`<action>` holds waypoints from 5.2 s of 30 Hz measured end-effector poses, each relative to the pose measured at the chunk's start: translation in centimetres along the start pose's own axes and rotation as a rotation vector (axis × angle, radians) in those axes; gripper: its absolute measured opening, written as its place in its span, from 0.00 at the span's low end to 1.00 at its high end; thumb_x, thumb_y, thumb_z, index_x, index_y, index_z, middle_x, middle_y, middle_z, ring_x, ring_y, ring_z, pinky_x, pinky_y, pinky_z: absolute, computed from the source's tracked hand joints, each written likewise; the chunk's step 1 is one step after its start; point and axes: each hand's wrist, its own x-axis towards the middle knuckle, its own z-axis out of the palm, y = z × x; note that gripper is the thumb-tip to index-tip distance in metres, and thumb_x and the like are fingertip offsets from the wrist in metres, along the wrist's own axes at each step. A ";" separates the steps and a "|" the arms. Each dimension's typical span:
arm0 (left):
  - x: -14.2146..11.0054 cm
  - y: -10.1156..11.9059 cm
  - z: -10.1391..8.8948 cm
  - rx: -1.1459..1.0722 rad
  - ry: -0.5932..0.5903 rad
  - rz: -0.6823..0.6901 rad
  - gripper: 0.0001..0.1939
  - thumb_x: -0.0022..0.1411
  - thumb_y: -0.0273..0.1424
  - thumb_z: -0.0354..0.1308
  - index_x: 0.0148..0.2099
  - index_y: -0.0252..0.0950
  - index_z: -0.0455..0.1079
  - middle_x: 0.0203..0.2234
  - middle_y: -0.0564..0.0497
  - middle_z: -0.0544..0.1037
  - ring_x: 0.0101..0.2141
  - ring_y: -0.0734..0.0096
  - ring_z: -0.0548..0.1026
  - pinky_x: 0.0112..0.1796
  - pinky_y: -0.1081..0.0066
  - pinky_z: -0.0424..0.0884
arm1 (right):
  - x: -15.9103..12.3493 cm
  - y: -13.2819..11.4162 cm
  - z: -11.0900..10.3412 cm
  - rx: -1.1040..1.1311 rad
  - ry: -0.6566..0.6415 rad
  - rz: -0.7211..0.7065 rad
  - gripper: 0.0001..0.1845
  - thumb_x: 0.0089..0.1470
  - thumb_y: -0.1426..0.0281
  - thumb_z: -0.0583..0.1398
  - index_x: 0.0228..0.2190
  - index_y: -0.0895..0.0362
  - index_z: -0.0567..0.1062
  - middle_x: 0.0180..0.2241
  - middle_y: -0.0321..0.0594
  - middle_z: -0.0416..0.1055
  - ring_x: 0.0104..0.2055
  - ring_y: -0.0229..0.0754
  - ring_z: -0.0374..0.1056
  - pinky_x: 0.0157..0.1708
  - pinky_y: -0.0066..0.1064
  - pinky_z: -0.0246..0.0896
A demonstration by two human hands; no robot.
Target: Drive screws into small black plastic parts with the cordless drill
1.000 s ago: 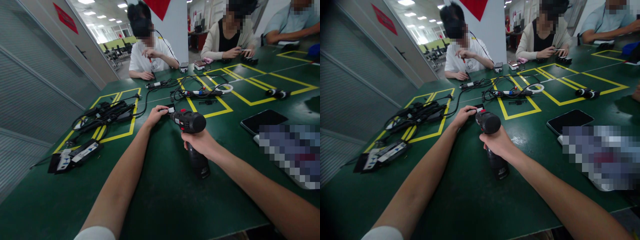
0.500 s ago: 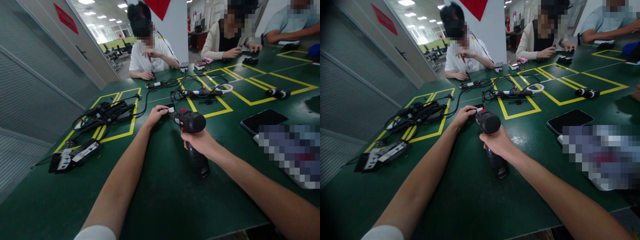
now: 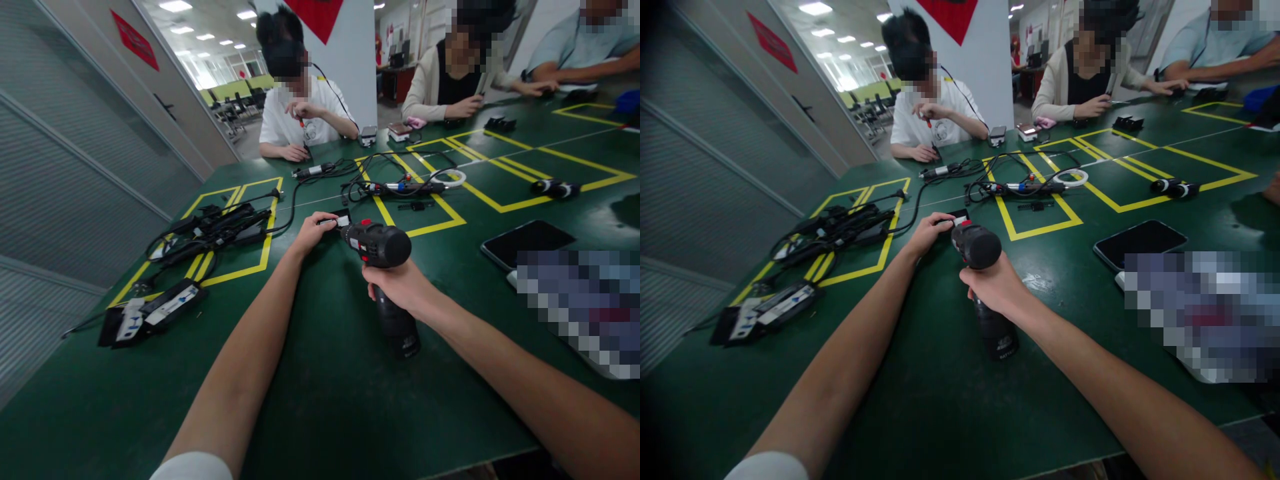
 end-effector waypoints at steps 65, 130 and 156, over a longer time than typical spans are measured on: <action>-0.2 0.5 -0.1 0.014 -0.001 0.007 0.16 0.53 0.37 0.59 0.44 0.38 0.75 0.44 0.49 0.75 0.46 0.62 0.71 0.52 0.63 0.64 | -0.4 -0.5 -0.5 0.069 0.013 0.048 0.04 0.42 0.71 0.59 0.26 0.58 0.71 0.16 0.37 0.68 0.19 0.38 0.65 0.20 0.29 0.57; -0.4 0.2 0.5 0.216 0.053 0.135 0.16 0.56 0.30 0.51 0.46 0.38 0.73 0.53 0.47 0.67 0.58 0.61 0.61 0.60 0.59 0.55 | -2.8 -0.6 0.0 -0.292 0.078 -0.195 0.27 0.46 0.69 0.61 0.50 0.53 0.67 0.34 0.42 0.74 0.30 0.44 0.70 0.29 0.34 0.63; -2.6 3.3 0.6 0.644 0.125 0.361 0.22 0.58 0.41 0.57 0.53 0.38 0.67 0.46 0.42 0.70 0.50 0.55 0.65 0.54 0.58 0.60 | -3.8 0.3 3.0 -0.988 0.062 -0.164 0.42 0.53 0.52 0.56 0.62 0.63 0.57 0.41 0.57 0.72 0.38 0.57 0.71 0.34 0.43 0.63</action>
